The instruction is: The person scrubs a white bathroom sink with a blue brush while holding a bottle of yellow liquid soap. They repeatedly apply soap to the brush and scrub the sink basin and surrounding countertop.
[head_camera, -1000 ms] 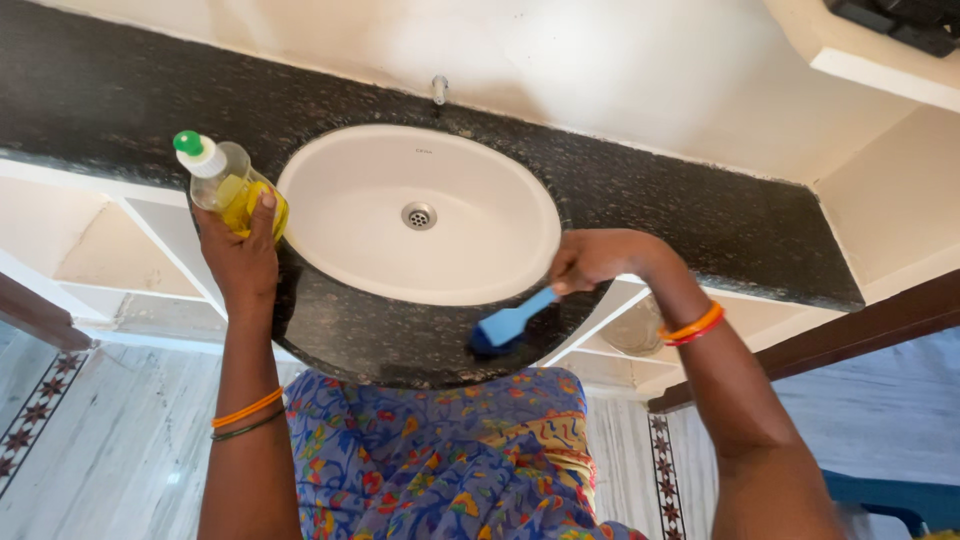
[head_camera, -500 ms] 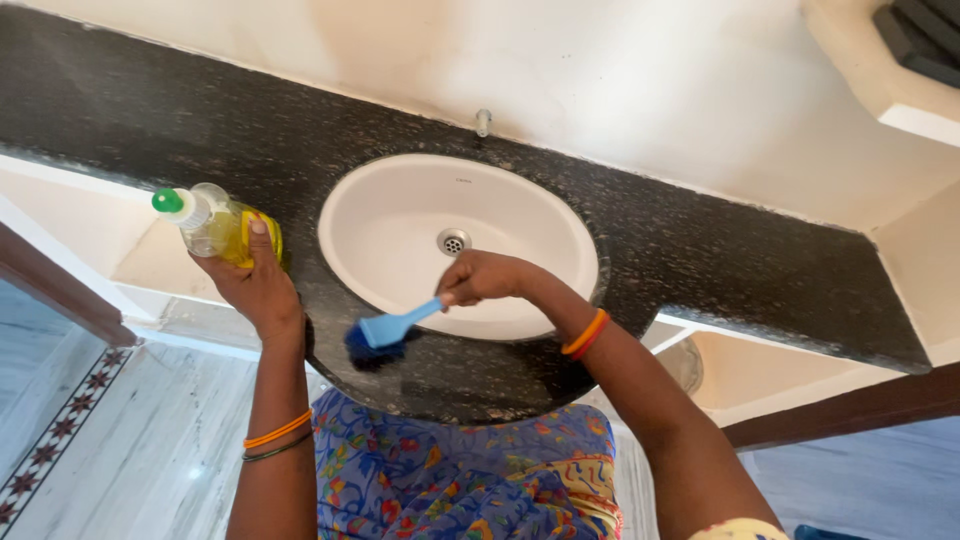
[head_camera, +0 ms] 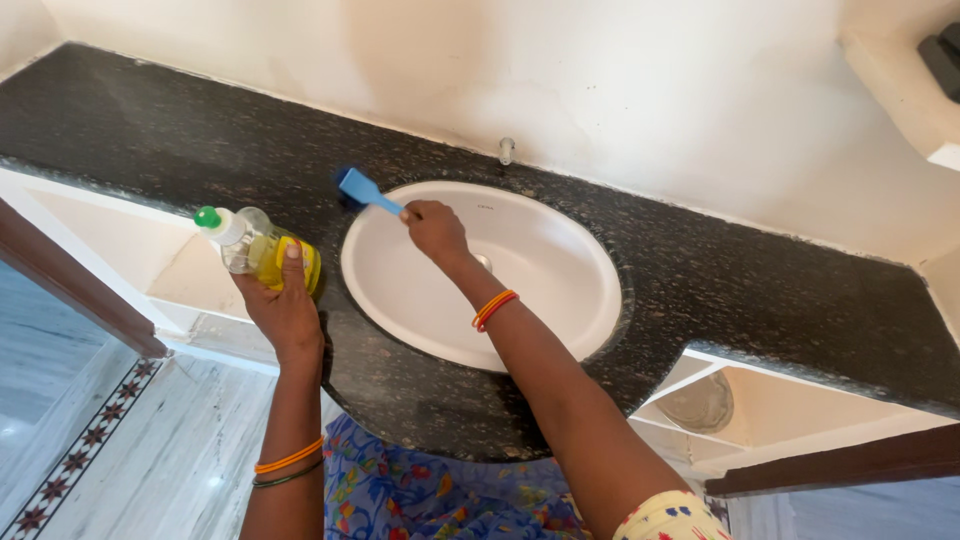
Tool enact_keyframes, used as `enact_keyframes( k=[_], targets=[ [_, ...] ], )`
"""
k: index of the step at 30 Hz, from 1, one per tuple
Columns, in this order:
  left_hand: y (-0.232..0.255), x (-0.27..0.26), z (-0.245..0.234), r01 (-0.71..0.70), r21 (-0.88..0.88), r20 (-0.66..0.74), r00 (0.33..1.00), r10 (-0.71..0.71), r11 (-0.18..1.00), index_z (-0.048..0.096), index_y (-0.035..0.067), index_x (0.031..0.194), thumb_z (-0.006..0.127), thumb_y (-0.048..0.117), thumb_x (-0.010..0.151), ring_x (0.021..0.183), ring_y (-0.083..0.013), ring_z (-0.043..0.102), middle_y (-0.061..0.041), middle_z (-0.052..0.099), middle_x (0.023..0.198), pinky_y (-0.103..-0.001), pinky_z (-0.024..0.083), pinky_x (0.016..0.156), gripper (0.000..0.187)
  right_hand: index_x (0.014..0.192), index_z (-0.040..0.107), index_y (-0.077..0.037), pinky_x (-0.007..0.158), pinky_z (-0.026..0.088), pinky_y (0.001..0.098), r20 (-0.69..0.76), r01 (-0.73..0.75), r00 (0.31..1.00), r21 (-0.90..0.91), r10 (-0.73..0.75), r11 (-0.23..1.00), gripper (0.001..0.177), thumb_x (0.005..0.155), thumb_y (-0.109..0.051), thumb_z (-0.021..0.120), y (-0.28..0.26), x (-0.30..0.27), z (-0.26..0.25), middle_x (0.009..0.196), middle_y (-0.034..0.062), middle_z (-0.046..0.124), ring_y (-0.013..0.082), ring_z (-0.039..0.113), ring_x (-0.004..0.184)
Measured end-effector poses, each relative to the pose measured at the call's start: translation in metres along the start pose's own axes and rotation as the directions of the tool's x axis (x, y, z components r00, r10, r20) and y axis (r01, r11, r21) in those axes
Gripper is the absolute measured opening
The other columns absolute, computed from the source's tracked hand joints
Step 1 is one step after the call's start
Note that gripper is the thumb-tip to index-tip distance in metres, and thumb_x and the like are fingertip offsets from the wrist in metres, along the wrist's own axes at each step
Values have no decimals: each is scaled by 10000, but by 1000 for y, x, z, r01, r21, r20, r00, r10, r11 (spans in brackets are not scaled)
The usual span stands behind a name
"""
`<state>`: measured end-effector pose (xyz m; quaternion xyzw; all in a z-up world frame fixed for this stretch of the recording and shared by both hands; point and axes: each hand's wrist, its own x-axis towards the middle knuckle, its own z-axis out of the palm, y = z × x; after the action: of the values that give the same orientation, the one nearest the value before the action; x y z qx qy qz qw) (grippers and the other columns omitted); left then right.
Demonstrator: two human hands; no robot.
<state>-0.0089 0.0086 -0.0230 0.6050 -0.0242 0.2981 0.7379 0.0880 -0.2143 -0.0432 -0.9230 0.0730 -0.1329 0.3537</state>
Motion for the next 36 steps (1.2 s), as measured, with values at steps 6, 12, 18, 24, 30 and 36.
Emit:
enact_keyframes(
  k=[6, 12, 18, 24, 30, 36],
  targets=[
    [10, -1, 2, 46, 46, 68, 996, -49, 998, 420, 33, 1518, 704, 255, 1047, 1329, -245, 570, -146, 571, 1463, -382, 460, 1137, 593, 1087, 752, -186, 865, 533, 492, -210, -193, 965, -151, 160, 970, 271, 974, -361, 579, 47, 25, -50, 1030, 108, 748, 346, 703, 982],
    [14, -2, 2, 39, 113, 93, 994, -49, 993, 413, 35, 1521, 713, 243, 1048, 1343, -246, 565, -146, 565, 1463, -383, 453, 1140, 598, 1100, 756, -184, 877, 530, 488, -270, -283, 938, -233, 217, 931, 270, 976, -357, 591, 102, 2, -121, 1078, 100, 746, 345, 696, 1019],
    [7, -1, 1, 26, 71, 109, 993, -34, 997, 425, 31, 1517, 727, 226, 1064, 1346, -246, 575, -144, 578, 1465, -378, 461, 1146, 579, 1094, 756, -155, 862, 522, 494, -286, -314, 935, -393, 210, 864, 261, 1007, -335, 588, 136, -54, -192, 1062, 109, 743, 355, 690, 993],
    [-1, -2, -3, -2, 28, 131, 991, -2, 1000, 425, 29, 1522, 740, 189, 1076, 1346, -239, 574, -140, 578, 1470, -370, 458, 1154, 569, 1090, 765, -148, 860, 533, 494, -223, -441, 897, -506, 381, 741, 301, 1000, -380, 595, 138, -138, -271, 1023, 116, 750, 344, 697, 968],
    [-6, -1, -5, -25, -50, 172, 984, 33, 998, 423, 29, 1537, 741, 159, 1102, 1368, -234, 574, -136, 570, 1495, -372, 471, 1183, 555, 1060, 775, -164, 794, 534, 486, -116, -418, 893, -571, 434, 707, 305, 1000, -377, 566, 99, -231, -293, 920, 111, 754, 328, 715, 868],
    [-1, -2, -7, 10, 47, 171, 985, -18, 999, 394, 39, 1562, 753, 166, 1106, 1396, -234, 562, -128, 551, 1524, -374, 466, 1185, 594, 1052, 756, -148, 694, 492, 463, 44, -433, 859, -468, 510, 770, 319, 1002, -388, 552, 67, -279, -273, 770, 127, 728, 299, 680, 718]
  ],
)
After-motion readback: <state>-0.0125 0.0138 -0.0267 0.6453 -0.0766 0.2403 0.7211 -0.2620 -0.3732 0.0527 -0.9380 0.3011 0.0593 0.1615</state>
